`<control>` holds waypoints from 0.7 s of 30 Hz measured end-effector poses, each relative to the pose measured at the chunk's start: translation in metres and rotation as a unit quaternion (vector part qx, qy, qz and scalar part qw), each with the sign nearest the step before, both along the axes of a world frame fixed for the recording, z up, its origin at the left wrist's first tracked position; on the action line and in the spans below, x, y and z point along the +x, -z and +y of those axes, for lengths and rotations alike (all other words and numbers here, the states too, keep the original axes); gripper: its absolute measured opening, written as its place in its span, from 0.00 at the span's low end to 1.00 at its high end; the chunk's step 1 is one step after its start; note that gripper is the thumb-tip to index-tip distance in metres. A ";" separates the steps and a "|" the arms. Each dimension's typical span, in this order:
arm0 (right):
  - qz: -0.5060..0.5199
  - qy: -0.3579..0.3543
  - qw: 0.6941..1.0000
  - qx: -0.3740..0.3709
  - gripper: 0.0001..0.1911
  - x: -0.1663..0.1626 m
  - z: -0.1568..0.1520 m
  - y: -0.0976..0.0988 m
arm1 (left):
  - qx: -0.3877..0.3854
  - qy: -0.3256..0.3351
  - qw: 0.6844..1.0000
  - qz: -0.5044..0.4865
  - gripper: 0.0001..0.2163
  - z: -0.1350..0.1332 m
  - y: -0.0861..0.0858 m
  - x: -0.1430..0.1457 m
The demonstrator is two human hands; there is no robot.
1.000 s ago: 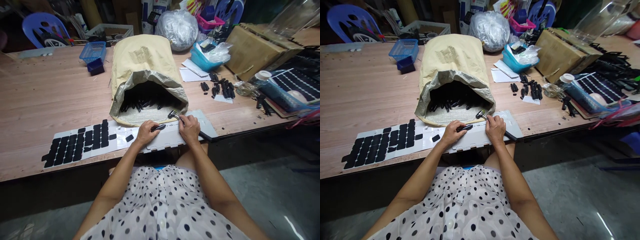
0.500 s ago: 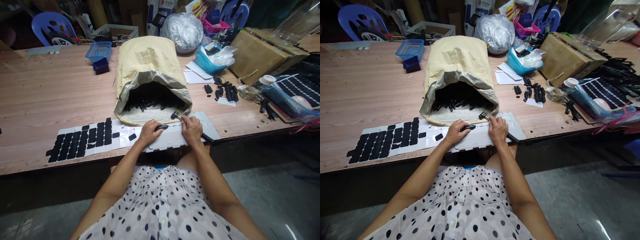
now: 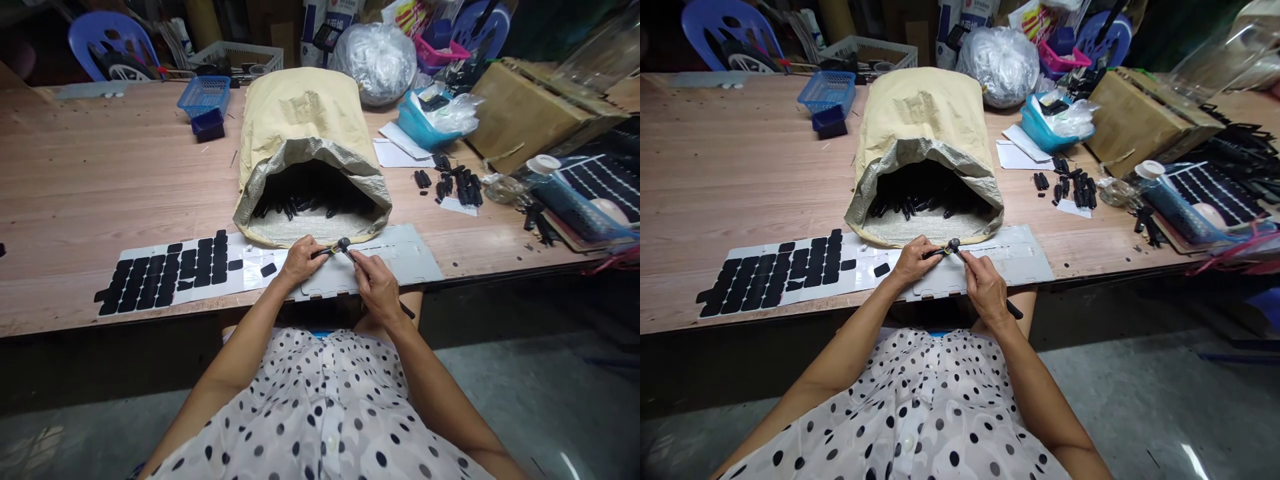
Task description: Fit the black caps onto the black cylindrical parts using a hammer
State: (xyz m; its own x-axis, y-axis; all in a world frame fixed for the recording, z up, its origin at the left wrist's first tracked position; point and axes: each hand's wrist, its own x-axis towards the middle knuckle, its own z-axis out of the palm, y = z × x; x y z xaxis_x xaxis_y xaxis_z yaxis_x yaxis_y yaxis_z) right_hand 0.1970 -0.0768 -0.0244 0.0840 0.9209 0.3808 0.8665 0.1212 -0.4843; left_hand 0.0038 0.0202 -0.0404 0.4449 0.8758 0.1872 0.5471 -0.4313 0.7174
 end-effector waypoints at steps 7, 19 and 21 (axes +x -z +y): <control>-0.065 0.015 0.998 -0.003 0.20 0.000 0.003 -0.001 | -0.002 0.000 1.000 -0.006 0.10 0.001 0.001 0.002; -0.072 -0.027 0.997 -0.005 0.20 -0.013 0.002 -0.001 | -0.012 0.003 1.000 0.009 0.08 -0.001 -0.004 0.005; -0.063 -0.015 0.998 0.006 0.20 -0.010 0.005 -0.001 | -0.015 0.001 1.000 0.008 0.09 0.000 -0.003 0.005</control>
State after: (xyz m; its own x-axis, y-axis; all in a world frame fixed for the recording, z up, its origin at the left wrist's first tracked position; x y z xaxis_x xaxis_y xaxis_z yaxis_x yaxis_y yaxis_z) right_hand 0.1872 -0.0715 -0.0233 0.0071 0.9177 0.3972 0.9161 0.1533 -0.3704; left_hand 0.0083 0.0198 -0.0371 0.4495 0.8799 0.1538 0.5570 -0.4107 0.7218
